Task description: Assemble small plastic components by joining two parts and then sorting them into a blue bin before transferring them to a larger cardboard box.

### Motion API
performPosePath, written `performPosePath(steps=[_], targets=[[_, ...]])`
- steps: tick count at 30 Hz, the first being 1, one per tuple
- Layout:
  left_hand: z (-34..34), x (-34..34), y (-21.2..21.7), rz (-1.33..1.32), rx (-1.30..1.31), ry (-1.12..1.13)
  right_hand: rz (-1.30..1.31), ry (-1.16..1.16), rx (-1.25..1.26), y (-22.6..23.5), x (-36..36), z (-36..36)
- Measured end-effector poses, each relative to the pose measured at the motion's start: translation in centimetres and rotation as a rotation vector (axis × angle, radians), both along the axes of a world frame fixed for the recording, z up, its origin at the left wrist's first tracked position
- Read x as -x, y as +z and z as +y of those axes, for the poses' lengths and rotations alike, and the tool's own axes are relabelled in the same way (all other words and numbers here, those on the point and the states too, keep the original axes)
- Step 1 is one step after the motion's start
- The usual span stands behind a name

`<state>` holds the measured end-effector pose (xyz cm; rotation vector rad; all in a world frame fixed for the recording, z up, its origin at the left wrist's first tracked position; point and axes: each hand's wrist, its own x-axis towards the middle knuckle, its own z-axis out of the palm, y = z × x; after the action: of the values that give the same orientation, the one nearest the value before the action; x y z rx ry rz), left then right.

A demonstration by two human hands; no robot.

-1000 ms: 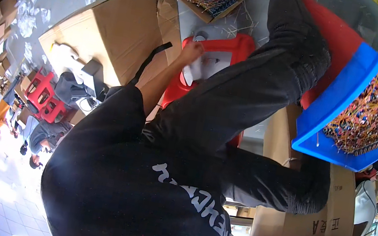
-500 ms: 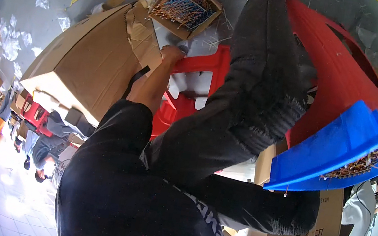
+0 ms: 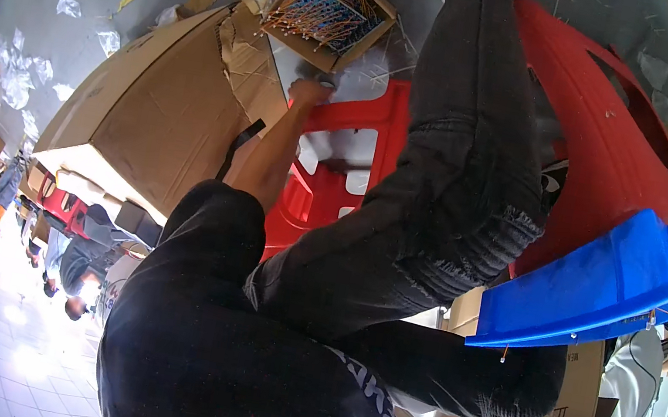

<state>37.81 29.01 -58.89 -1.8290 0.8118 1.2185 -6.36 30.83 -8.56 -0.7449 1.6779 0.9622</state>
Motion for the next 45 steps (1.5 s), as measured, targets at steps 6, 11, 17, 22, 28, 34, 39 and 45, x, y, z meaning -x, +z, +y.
performPosePath(steps=[6,11,17,22,28,34,39,45], targets=[[-1.2,-3.9,0.0,0.079,0.124,0.337,-0.045,0.049,0.020,-0.7,-0.3,0.9],[-1.8,-2.3,3.7,-0.003,0.257,0.550,-0.014,0.110,0.009,1.3,0.7,2.7],[-1.3,-6.3,8.3,-0.148,0.741,0.710,-0.043,0.155,0.065,2.8,0.3,5.7],[-6.3,-3.1,18.6,0.248,1.220,0.688,0.048,0.110,0.154,6.1,-0.3,11.0],[-15.9,4.7,37.8,0.931,1.895,0.304,0.217,-0.221,0.276,11.1,-10.7,20.8],[-6.6,17.8,56.1,2.104,1.543,-0.052,-0.436,-0.819,1.347,22.7,-14.6,14.9],[4.6,24.1,61.4,2.573,1.223,-0.736,-0.396,-1.070,1.804,22.3,-14.3,21.2],[13.6,28.7,70.0,2.554,0.717,-0.737,0.298,-0.756,1.806,24.7,-13.0,31.3]])
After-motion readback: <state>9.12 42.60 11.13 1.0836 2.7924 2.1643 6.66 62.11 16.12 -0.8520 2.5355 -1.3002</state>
